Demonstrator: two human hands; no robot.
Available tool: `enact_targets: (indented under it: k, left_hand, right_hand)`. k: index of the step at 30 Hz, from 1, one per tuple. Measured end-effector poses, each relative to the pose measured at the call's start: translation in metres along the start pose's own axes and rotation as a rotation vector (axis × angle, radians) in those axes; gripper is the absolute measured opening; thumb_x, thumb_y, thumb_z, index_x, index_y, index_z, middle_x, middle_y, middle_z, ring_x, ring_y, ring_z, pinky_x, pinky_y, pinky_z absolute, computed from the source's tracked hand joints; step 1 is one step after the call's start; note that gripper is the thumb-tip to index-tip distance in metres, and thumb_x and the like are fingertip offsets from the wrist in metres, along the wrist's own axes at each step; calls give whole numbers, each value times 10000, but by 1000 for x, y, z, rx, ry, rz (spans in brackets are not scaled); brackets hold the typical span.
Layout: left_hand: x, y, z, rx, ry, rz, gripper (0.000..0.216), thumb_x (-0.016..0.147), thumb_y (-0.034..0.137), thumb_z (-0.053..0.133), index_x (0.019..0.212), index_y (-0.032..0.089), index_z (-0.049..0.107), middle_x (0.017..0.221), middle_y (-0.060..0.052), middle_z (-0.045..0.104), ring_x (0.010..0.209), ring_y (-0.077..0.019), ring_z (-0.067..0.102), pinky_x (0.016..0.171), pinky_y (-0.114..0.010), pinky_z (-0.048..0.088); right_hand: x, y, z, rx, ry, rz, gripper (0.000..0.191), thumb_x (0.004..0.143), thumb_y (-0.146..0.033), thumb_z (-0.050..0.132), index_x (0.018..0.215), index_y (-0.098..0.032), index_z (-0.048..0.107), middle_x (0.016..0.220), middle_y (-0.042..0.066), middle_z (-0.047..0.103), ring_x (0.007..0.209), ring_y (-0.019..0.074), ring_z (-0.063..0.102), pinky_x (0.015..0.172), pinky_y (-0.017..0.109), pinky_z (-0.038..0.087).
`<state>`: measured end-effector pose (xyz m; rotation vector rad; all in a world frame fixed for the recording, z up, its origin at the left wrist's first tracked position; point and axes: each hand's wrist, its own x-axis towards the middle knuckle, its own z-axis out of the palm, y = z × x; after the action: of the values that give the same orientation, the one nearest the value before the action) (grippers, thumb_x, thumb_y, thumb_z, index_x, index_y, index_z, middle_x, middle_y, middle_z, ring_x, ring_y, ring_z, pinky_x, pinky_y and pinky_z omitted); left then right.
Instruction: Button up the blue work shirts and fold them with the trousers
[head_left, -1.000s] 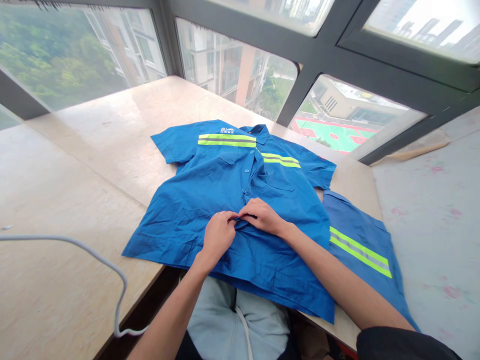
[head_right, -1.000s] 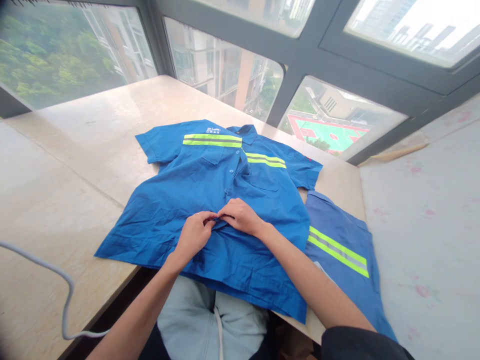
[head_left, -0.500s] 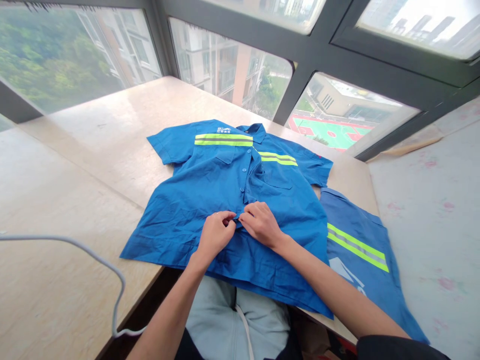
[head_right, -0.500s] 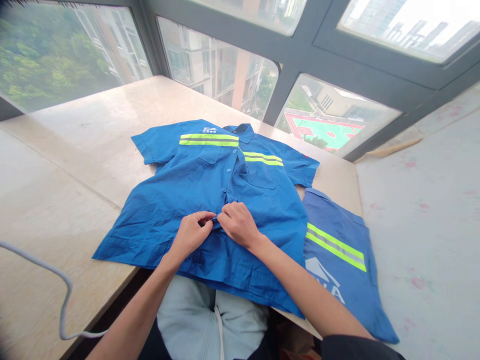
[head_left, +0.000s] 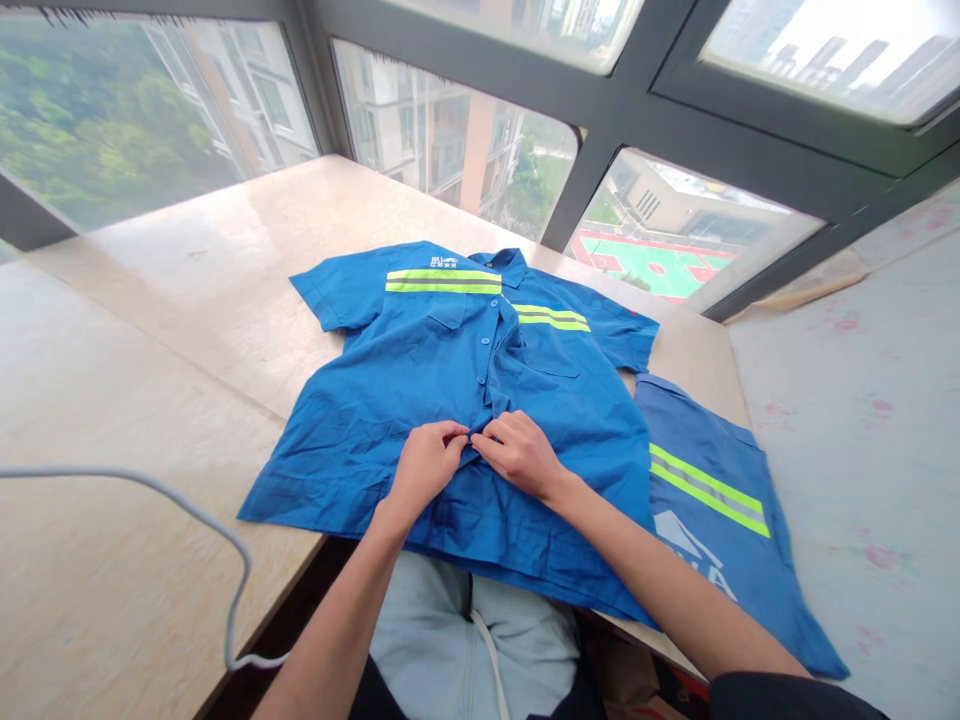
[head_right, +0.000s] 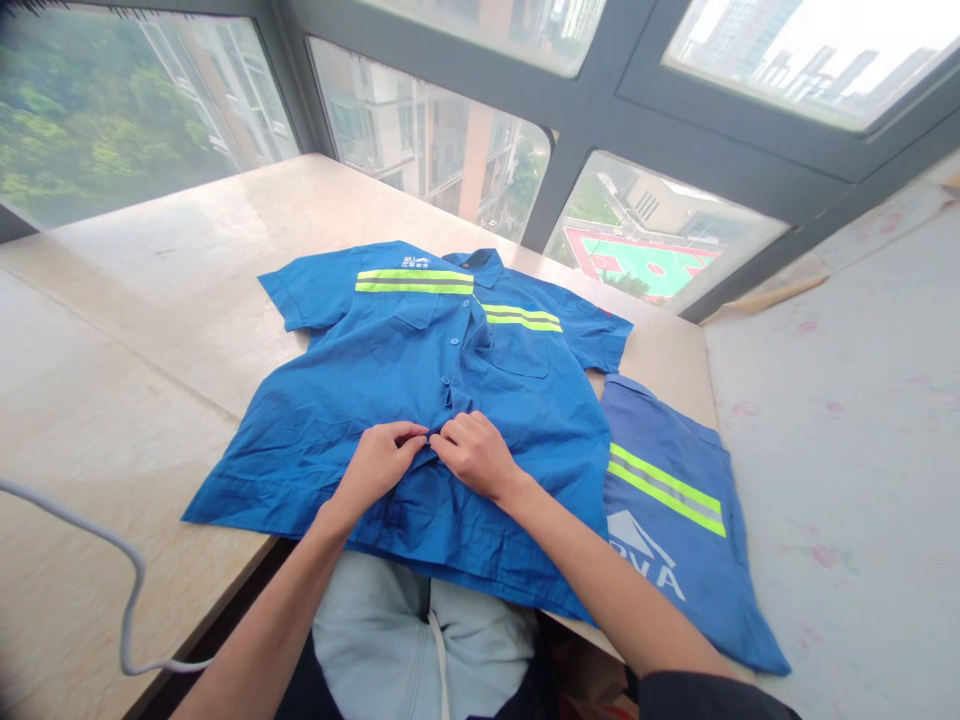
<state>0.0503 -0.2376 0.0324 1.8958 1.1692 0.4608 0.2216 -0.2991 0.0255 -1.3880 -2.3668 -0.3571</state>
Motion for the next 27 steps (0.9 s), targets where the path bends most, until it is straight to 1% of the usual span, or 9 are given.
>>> enact_targets:
  k: [6, 10, 13, 16, 19, 23, 25, 27]
  left_hand:
    - [10, 3, -2, 57, -39, -95, 243, 821, 172, 537, 914, 171, 761, 957, -74, 769, 920, -232, 695, 859, -314, 496]
    - [17, 5, -4, 92, -87, -156, 242, 793, 174, 543, 900, 171, 760, 940, -68, 768, 905, -226, 691, 797, -285, 489]
    - [19, 5, -6, 87, -95, -195, 244, 775, 172, 538, 876, 175, 760, 928, -59, 768, 893, -219, 690, 765, -271, 481]
    - [19, 3, -7, 44, -91, -203, 238, 764, 190, 542, 862, 180, 758, 915, -50, 767, 884, -216, 689, 755, -268, 479]
    - [19, 0, -7, -2, -82, -206, 227, 758, 213, 552, 848, 178, 757, 900, -46, 766, 870, -211, 685, 744, -264, 475]
    - [19, -1, -9, -17, -96, -210, 222, 753, 245, 563, 827, 172, 759, 799, -40, 750, 797, -201, 673, 694, -256, 464]
    - [20, 0, -10, -5, -106, -214, 220, 752, 244, 562, 820, 177, 760, 741, -30, 732, 757, -191, 662, 664, -247, 454]
    - [20, 2, -11, 27, -111, -219, 214, 759, 253, 559, 805, 181, 756, 689, -21, 709, 712, -179, 648, 630, -238, 440]
  right_hand:
    - [-1, 6, 5, -91, 96, -187, 151, 955, -135, 545, 906, -160, 685, 693, 28, 571, 694, 172, 448, 619, 348, 283]
    - [-1, 8, 8, -107, 136, -229, 146, 954, -127, 552, 876, -162, 670, 669, 13, 558, 665, 158, 439, 610, 339, 272]
    - [-1, 4, 9, -106, 132, -166, 164, 963, -143, 543, 856, -164, 667, 674, 14, 560, 669, 152, 443, 614, 337, 274]
    - [-1, -2, 10, -108, 108, -66, 195, 977, -168, 523, 851, -169, 671, 705, 27, 582, 684, 152, 452, 620, 340, 278]
    - [-2, -8, 10, -108, 103, -17, 191, 980, -184, 521, 877, -170, 681, 728, 33, 599, 689, 154, 452, 620, 344, 276]
    - [-1, -15, 10, -95, 87, 38, 230, 988, -217, 513, 827, -171, 670, 708, 34, 586, 685, 159, 447, 610, 351, 267]
    - [1, -18, 11, -106, 79, 63, 263, 990, -201, 498, 779, -170, 652, 690, 34, 570, 676, 158, 441, 606, 350, 267]
    - [2, -20, 13, -122, 98, 73, 282, 980, -177, 505, 727, -171, 629, 661, 29, 550, 659, 155, 431, 598, 345, 268]
